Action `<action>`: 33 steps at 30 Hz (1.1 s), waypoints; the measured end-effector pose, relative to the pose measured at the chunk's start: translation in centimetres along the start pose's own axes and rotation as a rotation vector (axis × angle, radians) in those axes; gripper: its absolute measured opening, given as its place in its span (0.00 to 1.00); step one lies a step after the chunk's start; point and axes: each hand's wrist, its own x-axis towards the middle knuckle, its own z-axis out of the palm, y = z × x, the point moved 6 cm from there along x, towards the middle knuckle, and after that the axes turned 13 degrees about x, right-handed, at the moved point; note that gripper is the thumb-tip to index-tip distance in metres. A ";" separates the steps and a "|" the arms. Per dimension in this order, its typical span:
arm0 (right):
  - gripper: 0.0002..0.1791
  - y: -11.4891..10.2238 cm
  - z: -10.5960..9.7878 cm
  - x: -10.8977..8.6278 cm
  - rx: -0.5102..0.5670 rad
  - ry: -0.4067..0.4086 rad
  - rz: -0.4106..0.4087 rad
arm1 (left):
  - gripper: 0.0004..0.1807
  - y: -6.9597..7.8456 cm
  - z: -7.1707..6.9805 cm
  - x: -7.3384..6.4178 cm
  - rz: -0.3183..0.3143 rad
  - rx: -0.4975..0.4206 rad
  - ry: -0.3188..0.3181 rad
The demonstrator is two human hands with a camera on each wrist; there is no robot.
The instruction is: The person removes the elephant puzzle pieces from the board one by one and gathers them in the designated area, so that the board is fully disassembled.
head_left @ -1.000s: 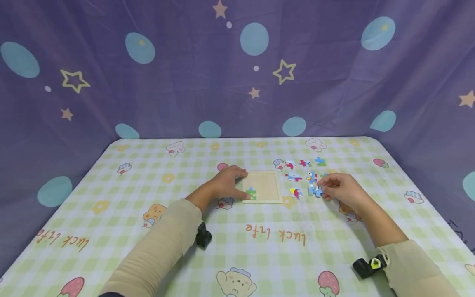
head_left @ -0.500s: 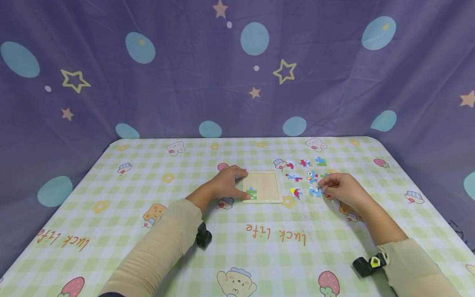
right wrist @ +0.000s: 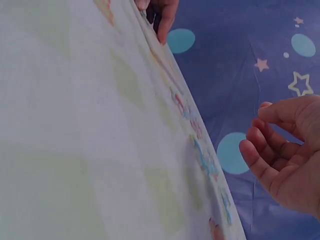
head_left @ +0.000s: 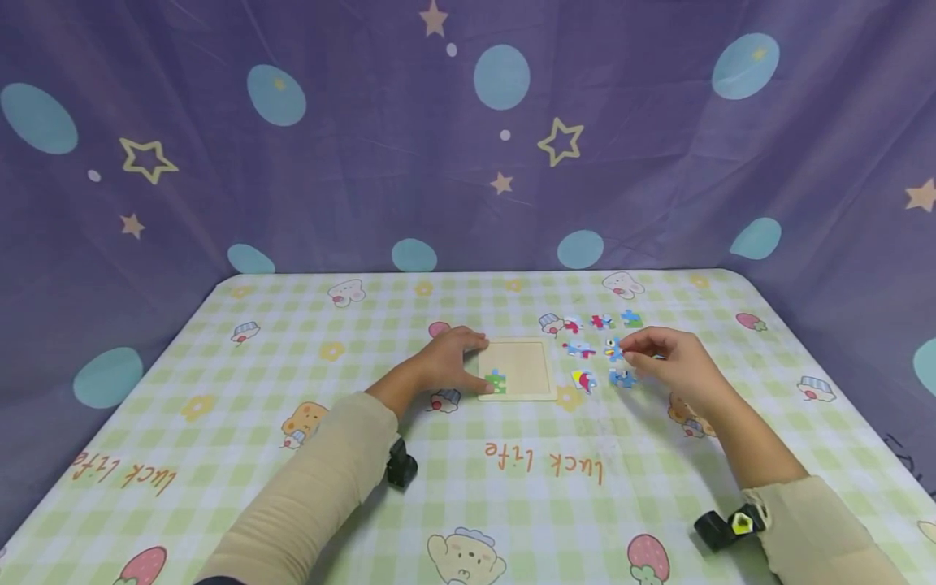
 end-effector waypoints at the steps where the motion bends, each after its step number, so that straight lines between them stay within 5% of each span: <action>1: 0.17 -0.2 0.1 0.0 0.011 -0.005 -0.001 | 0.46 0.0 0.0 0.0 -0.003 0.000 -0.002; 33: 0.16 -4.2 6.3 1.1 0.184 -0.151 -0.086 | 0.45 -0.2 0.3 0.1 0.009 0.007 -0.004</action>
